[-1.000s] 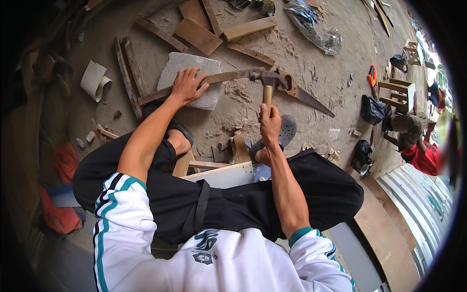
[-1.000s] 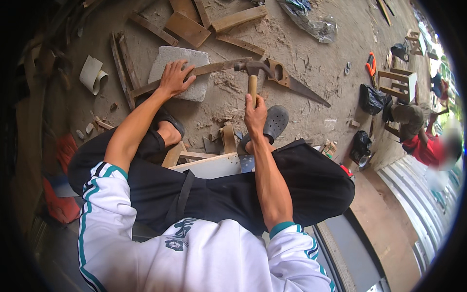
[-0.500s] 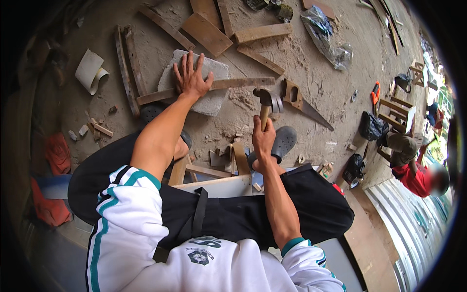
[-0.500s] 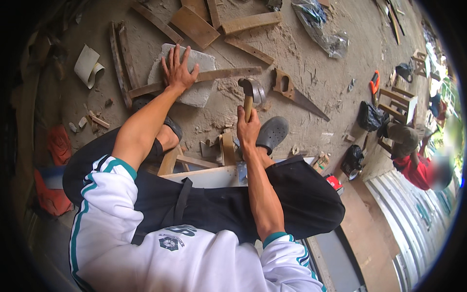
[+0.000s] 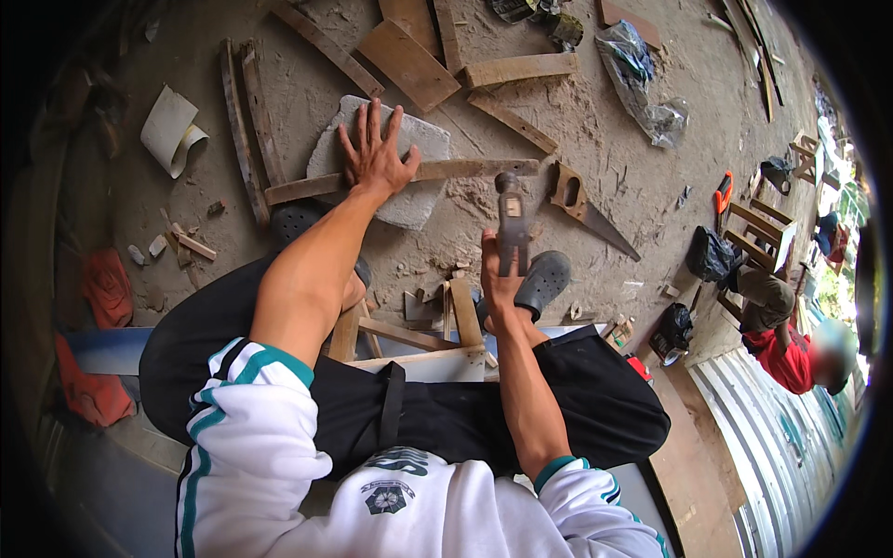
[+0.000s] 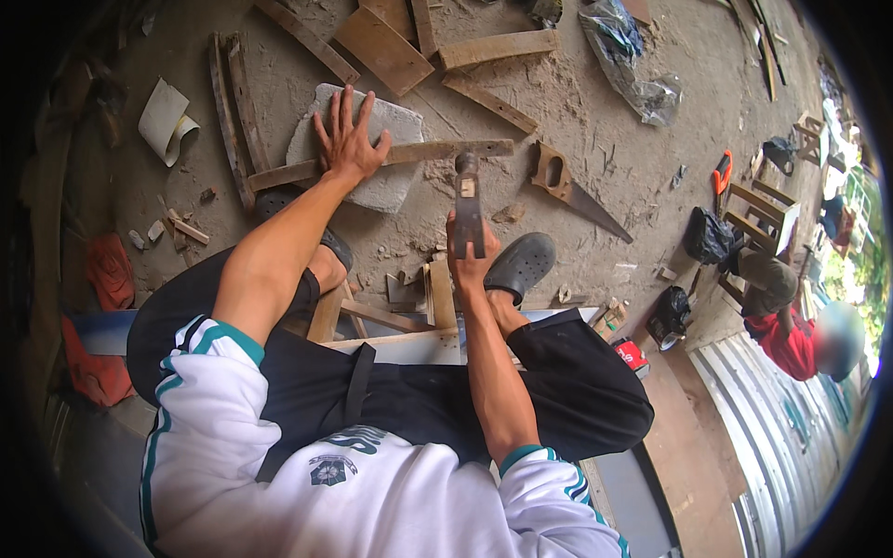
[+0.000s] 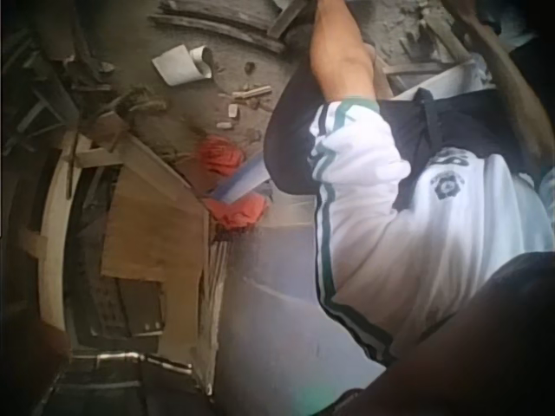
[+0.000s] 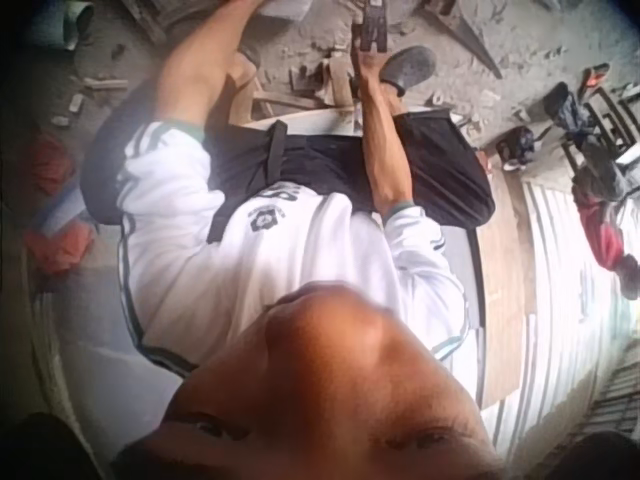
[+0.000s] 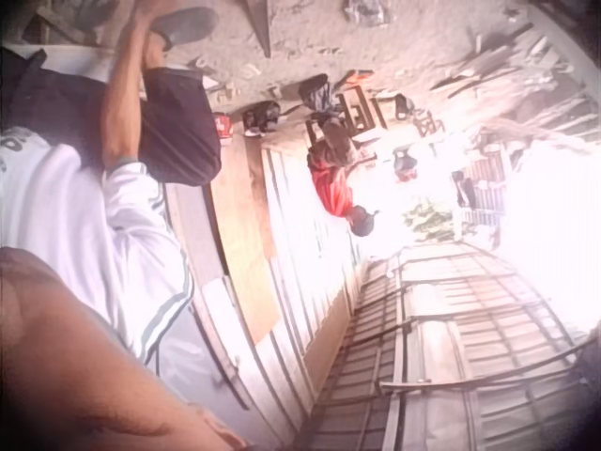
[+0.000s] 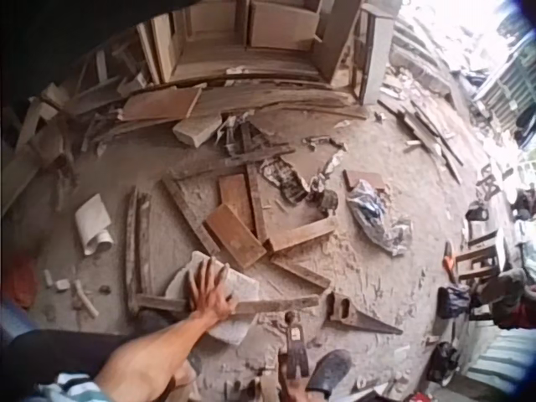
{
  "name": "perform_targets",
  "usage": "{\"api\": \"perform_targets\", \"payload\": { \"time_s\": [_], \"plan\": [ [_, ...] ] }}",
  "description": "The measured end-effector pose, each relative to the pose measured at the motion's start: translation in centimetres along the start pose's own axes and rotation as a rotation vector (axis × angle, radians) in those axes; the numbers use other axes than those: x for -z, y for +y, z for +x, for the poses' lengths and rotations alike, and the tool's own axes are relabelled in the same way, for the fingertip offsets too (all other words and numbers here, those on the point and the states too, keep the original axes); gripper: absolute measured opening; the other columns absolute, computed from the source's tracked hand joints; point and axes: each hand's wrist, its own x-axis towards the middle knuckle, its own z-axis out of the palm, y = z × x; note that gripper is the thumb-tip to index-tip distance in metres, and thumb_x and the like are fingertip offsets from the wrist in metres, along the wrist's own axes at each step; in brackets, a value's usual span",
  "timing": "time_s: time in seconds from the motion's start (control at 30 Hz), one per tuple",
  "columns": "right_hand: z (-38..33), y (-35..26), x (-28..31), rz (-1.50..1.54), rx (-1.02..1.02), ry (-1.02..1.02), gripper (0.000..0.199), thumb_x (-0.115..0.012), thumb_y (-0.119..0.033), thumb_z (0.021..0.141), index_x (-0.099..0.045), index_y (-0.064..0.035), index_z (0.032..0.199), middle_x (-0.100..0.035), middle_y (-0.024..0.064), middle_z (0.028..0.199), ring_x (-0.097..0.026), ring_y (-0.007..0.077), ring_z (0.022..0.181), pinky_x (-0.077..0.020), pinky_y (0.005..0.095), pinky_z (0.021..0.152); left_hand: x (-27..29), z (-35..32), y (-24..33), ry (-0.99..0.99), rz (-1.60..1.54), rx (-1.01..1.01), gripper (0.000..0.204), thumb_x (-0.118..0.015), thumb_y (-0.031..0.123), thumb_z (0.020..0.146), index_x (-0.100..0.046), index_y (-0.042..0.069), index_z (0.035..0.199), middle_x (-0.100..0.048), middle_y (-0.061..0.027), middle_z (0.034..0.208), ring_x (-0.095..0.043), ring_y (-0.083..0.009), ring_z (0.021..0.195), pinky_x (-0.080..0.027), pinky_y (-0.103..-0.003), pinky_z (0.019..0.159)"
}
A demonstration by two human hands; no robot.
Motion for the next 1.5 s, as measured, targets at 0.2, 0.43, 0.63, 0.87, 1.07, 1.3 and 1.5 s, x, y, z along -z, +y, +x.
{"api": "perform_targets", "payload": {
  "time_s": [0.2,0.43,0.63,0.87,1.07,1.3,1.5],
  "plan": [
    [0.5,4.3,-2.1,-0.190,-0.085,-0.046,0.023,-0.062,-0.023,0.080,-0.058,-0.0008,0.080,-0.051,0.0162,0.060,-0.052,0.0260,0.053,-0.0422,0.0363,0.054,-0.1,0.5,0.0,0.013,-0.005,-0.022,0.079,-0.057,0.048,0.085,-0.031,0.023,0.156,-0.013,-0.0127,0.166,-0.008,-0.0328,0.153,0.002,-0.064,0.117],
    [0.3,6.0,-1.3,-0.041,0.142,-0.042,0.029,-0.065,-0.025,0.084,-0.054,0.0011,0.076,-0.045,0.0131,0.059,-0.042,0.0164,0.055,-0.0399,0.0355,0.053,-0.1,0.2,0.0,0.000,-0.016,-0.016,0.079,-0.056,0.047,0.085,-0.031,0.023,0.156,-0.012,-0.0131,0.166,-0.007,-0.0334,0.153,0.003,-0.064,0.117],
    [3.0,6.5,-0.1,0.143,-0.341,0.204,0.028,-0.067,-0.023,0.087,-0.061,0.0026,0.075,-0.055,0.0066,0.063,-0.046,0.0141,0.057,-0.0401,0.0338,0.055,-0.5,0.2,-0.1,0.002,-0.033,-0.031,0.077,-0.055,0.047,0.086,-0.032,0.023,0.156,-0.013,-0.0126,0.166,-0.006,-0.0370,0.153,0.006,-0.064,0.117],
    [1.2,6.4,0.9,0.003,0.086,0.039,0.020,-0.070,-0.018,0.082,-0.058,-0.0031,0.076,-0.051,0.0120,0.060,-0.053,0.0214,0.055,-0.0438,0.0349,0.055,-0.3,0.1,-0.1,-0.008,0.006,-0.034,0.077,-0.055,0.047,0.087,-0.030,0.024,0.156,-0.012,-0.0123,0.166,-0.004,-0.0369,0.153,0.006,-0.064,0.117],
    [2.5,5.8,-0.2,-0.239,-0.118,0.013,0.013,-0.062,-0.015,0.078,-0.061,-0.0036,0.083,-0.060,0.0246,0.071,-0.060,0.0459,0.067,-0.0481,0.0451,0.060,-0.4,-0.5,-0.2,0.018,-0.035,-0.049,0.078,-0.055,0.047,0.087,-0.028,0.024,0.157,-0.012,-0.0114,0.166,-0.005,-0.0369,0.153,0.006,-0.065,0.117],
    [1.5,3.0,2.1,-0.021,0.174,0.058,0.020,-0.068,-0.020,0.081,-0.056,-0.0044,0.075,-0.051,0.0168,0.062,-0.051,0.0339,0.053,-0.0431,0.0370,0.052,-0.4,0.1,-0.2,0.021,0.001,-0.047,0.077,-0.054,0.047,0.088,-0.030,0.025,0.157,-0.014,-0.0106,0.166,-0.005,-0.0364,0.153,0.005,-0.065,0.117],
    [2.1,7.1,-1.1,-0.489,-0.058,-0.128,0.018,-0.068,-0.024,0.079,-0.062,-0.0075,0.084,-0.065,0.0233,0.077,-0.064,0.0445,0.071,-0.0480,0.0495,0.060,-0.3,0.3,0.1,0.056,-0.035,-0.047,0.076,-0.054,0.047,0.088,-0.030,0.025,0.157,-0.013,-0.0102,0.166,-0.006,-0.0367,0.153,0.006,-0.066,0.116]
  ]
}}
